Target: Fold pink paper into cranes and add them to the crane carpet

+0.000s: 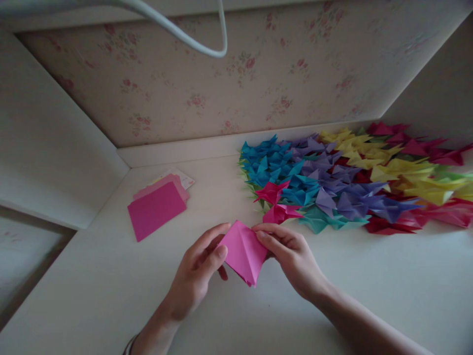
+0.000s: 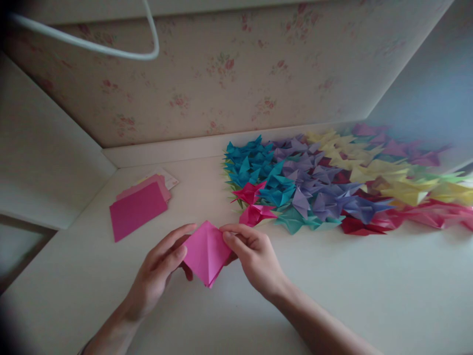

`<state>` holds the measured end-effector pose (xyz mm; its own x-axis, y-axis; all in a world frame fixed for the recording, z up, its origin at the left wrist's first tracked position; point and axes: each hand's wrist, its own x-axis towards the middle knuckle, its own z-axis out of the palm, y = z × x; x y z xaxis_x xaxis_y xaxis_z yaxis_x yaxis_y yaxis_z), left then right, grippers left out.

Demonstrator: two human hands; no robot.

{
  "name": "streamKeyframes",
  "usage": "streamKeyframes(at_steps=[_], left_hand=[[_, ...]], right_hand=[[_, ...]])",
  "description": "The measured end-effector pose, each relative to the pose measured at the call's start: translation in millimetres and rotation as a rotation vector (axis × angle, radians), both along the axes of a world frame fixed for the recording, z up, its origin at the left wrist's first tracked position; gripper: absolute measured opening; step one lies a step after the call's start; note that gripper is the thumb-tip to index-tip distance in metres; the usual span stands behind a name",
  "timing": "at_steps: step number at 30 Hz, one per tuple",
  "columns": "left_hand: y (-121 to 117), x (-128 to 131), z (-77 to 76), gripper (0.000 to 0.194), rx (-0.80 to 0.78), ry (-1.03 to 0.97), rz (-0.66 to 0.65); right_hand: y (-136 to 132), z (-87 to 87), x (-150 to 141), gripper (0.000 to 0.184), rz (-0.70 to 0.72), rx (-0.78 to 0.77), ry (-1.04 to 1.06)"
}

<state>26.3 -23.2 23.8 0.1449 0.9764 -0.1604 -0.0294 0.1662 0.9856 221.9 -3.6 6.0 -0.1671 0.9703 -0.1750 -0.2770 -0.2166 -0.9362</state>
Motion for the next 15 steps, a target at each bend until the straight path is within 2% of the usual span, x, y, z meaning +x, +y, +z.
streamKeyframes(at_steps=[4, 7, 11, 15], left_hand=[[0.2, -2.4, -0.7, 0.054, -0.061, 0.002, -0.121], [2.2, -1.4, -1.3, 0.050, -0.085, -0.024, -0.075], [2.7, -0.2, -0.2, 0.048, -0.115, -0.158, 0.007], [1.6, -2.2, -0.1, 0.050, -0.133, -0.279, -0.028]], right_hand=[[-0.4, -2.4, 0.7, 0.026, -0.001, -0.016, 0.051], [-1.7, -5.2, 3.0, 0.029, 0.045, 0.004, 0.085], [-4.4, -7.8, 6.5, 0.034, 0.103, 0.079, 0.076], [-6.7, -9.9, 8.8, 0.035, 0.137, 0.118, 0.099]])
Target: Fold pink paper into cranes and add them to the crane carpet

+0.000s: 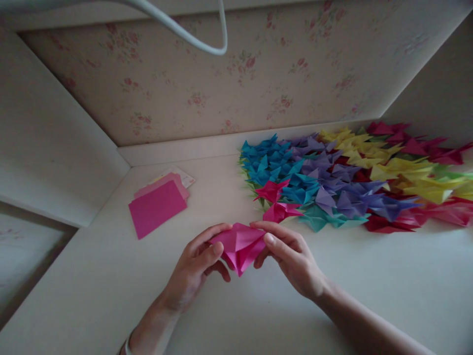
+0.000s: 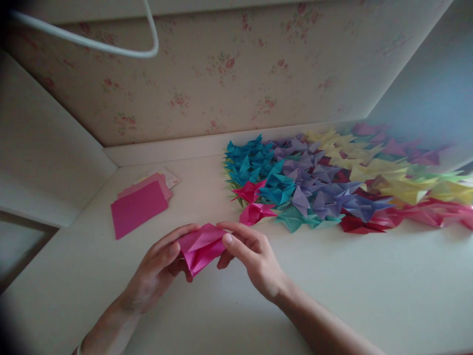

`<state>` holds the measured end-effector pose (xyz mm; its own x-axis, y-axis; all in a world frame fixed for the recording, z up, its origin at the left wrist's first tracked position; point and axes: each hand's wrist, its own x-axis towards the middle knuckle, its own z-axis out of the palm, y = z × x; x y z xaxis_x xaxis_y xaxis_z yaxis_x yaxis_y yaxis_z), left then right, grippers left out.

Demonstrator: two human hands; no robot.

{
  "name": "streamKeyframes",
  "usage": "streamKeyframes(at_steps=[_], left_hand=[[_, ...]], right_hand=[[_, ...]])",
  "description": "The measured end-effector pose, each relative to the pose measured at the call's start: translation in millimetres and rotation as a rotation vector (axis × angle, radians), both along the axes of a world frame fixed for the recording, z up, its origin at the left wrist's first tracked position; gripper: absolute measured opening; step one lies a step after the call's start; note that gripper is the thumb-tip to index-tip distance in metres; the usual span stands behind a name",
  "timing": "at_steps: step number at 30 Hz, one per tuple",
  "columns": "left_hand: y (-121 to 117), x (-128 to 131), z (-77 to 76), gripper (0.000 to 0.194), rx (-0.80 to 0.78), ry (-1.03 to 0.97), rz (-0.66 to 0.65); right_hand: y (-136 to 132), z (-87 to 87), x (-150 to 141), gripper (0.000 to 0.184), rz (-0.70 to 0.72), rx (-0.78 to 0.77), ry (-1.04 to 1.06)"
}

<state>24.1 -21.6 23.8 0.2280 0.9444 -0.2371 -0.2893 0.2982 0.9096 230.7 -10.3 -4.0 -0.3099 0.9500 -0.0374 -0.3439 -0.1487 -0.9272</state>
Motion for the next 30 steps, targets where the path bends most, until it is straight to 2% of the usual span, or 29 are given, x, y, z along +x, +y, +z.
streamKeyframes(at_steps=[4, 11, 14, 21, 25, 30], left_hand=[[-0.2, -1.5, -1.3, 0.054, 0.007, -0.067, -0.038], [-1.2, 1.3, 1.5, 0.050, -0.022, -0.031, -0.007], [-1.6, 1.4, 0.3, 0.047, -0.011, -0.031, -0.012], [-1.7, -2.6, -9.2, 0.038, 0.102, 0.008, -0.088], [-3.5, -2.0, -8.6, 0.035, 0.201, 0.117, -0.172], [-2.0, 0.9, -8.8, 0.035, 0.299, 0.227, -0.141]], right_hand=[[-0.9, -1.3, 0.5, 0.039, 0.032, 0.014, 0.056], [-1.9, 8.4, -4.6, 0.045, 0.059, 0.016, 0.111], [-2.6, 10.8, -6.8, 0.042, 0.049, 0.014, 0.087], [-4.2, 2.7, -7.2, 0.034, -0.019, 0.096, -0.069], [-5.5, 0.6, -6.0, 0.027, -0.098, 0.172, -0.160], [-7.0, 1.1, -4.5, 0.028, -0.091, 0.194, -0.189]])
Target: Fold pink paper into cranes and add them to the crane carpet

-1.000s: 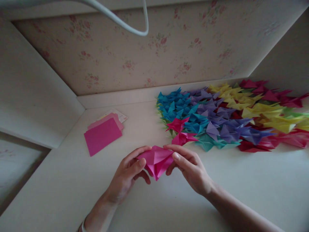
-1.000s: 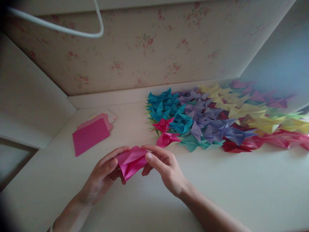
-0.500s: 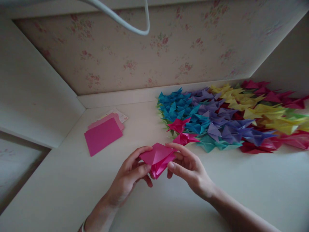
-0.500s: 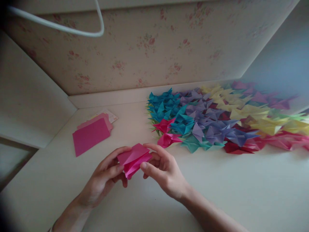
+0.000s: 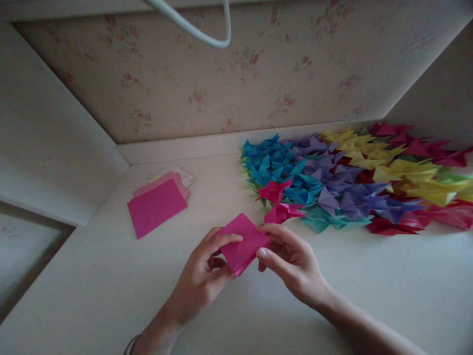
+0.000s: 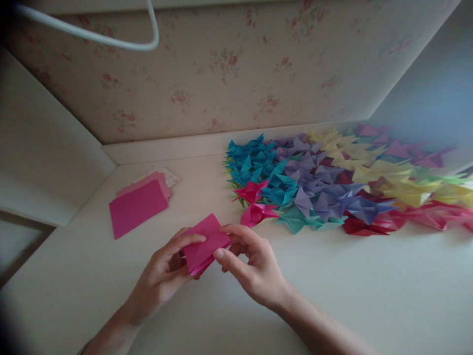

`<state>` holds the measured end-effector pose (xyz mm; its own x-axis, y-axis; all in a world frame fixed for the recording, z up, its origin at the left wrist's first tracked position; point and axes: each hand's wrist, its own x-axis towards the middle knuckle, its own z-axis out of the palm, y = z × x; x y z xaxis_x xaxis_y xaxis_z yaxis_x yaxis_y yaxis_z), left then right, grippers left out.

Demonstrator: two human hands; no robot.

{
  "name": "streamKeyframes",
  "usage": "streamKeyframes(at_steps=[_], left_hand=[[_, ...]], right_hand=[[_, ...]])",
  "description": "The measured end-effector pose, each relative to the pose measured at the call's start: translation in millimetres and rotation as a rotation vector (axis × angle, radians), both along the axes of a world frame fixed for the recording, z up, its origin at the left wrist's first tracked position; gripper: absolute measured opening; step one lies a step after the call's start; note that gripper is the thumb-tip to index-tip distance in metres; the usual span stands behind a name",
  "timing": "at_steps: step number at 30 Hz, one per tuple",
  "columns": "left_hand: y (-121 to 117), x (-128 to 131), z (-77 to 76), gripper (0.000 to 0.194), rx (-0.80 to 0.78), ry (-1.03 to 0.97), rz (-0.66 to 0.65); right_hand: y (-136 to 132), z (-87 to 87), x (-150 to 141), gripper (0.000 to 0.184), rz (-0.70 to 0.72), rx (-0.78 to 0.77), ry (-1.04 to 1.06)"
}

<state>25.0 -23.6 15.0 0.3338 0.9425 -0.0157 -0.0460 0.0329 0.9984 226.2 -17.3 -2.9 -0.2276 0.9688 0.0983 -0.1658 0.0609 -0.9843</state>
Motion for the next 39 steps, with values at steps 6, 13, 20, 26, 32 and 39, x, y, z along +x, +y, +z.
streamKeyframes(at_steps=[6, 13, 20, 26, 32, 39], left_hand=[[0.9, 1.7, -0.4, 0.034, 0.017, 0.006, 0.022], [-0.2, 1.2, -0.1, 0.031, 0.141, 0.033, 0.082], [-2.3, 1.5, -0.8, 0.030, 0.176, 0.148, 0.117], [-1.7, 2.0, 0.9, 0.028, 0.153, 0.151, 0.126], [-1.0, 2.7, 2.2, 0.028, 0.150, 0.166, 0.117], [-0.9, 2.5, -3.2, 0.036, 0.220, 0.294, 0.115]], right_hand=[[-2.1, -3.4, 4.0, 0.032, 0.071, 0.068, -0.058], [0.2, -5.0, 3.0, 0.021, 0.092, 0.045, -0.094], [5.1, 3.6, 1.0, 0.020, 0.159, -0.051, 0.085], [5.9, 5.6, 1.8, 0.028, 0.229, -0.107, 0.089], [7.8, 3.5, -2.2, 0.021, 0.216, -0.172, 0.129], [9.0, 6.5, -1.7, 0.012, 0.206, -0.170, 0.127]])
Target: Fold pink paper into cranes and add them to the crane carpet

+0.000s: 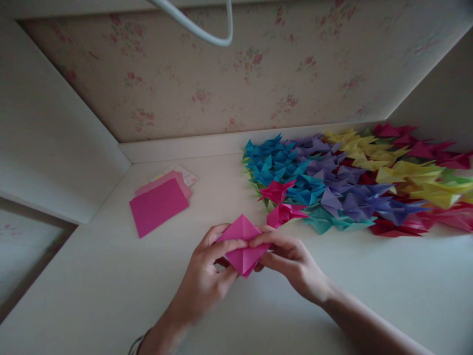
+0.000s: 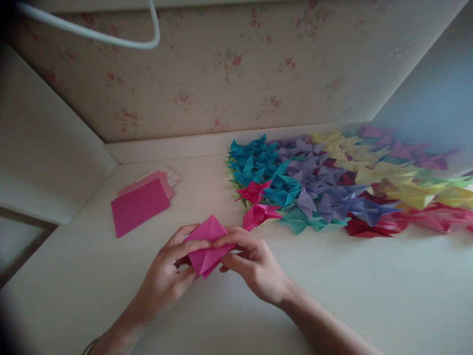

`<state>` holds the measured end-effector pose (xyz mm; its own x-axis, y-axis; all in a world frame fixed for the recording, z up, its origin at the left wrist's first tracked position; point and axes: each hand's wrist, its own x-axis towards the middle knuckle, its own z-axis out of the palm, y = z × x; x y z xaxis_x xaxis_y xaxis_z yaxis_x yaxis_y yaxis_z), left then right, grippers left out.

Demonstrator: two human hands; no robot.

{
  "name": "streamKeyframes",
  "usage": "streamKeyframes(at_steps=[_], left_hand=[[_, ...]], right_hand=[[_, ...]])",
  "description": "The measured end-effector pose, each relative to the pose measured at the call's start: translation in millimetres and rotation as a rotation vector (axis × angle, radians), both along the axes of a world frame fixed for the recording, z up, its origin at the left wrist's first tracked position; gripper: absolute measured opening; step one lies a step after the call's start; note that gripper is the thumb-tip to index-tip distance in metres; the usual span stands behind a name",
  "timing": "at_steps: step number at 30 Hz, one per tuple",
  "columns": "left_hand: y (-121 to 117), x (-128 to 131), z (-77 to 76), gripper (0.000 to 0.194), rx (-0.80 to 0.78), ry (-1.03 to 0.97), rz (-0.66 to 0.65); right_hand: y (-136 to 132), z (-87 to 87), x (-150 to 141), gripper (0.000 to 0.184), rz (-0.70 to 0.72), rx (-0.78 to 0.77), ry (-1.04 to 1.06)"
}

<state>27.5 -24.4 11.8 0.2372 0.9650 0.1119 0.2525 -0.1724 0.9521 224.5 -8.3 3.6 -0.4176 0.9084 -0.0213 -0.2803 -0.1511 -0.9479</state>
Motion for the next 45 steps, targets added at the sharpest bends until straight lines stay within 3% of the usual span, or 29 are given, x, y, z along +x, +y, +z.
streamKeyframes(at_steps=[12, 20, 24, 30, 39, 45], left_hand=[[2.3, -1.2, 5.7, 0.014, -0.016, 0.039, 0.038], [0.3, 4.7, 12.5, 0.023, -0.111, -0.011, -0.005], [-1.7, 9.0, 10.7, 0.031, -0.123, -0.027, 0.046], [-4.8, 13.7, 8.1, 0.028, -0.126, -0.025, 0.093], [-8.3, 12.2, 11.1, 0.018, -0.181, -0.073, -0.047], [-8.7, 12.6, 9.8, 0.028, -0.210, -0.102, -0.004]], right_hand=[[2.1, 0.9, 0.6, 0.019, 0.012, 0.074, -0.112], [-1.1, -0.8, -6.1, 0.030, -0.090, 0.179, -0.279], [-5.3, -4.3, -11.2, 0.032, -0.138, 0.138, -0.271], [-9.9, -8.2, -16.3, 0.032, -0.283, 0.053, -0.250], [-8.3, -14.0, -13.5, 0.027, -0.445, 0.032, -0.143], [-9.0, -14.3, -16.0, 0.024, -0.467, 0.039, -0.114]])
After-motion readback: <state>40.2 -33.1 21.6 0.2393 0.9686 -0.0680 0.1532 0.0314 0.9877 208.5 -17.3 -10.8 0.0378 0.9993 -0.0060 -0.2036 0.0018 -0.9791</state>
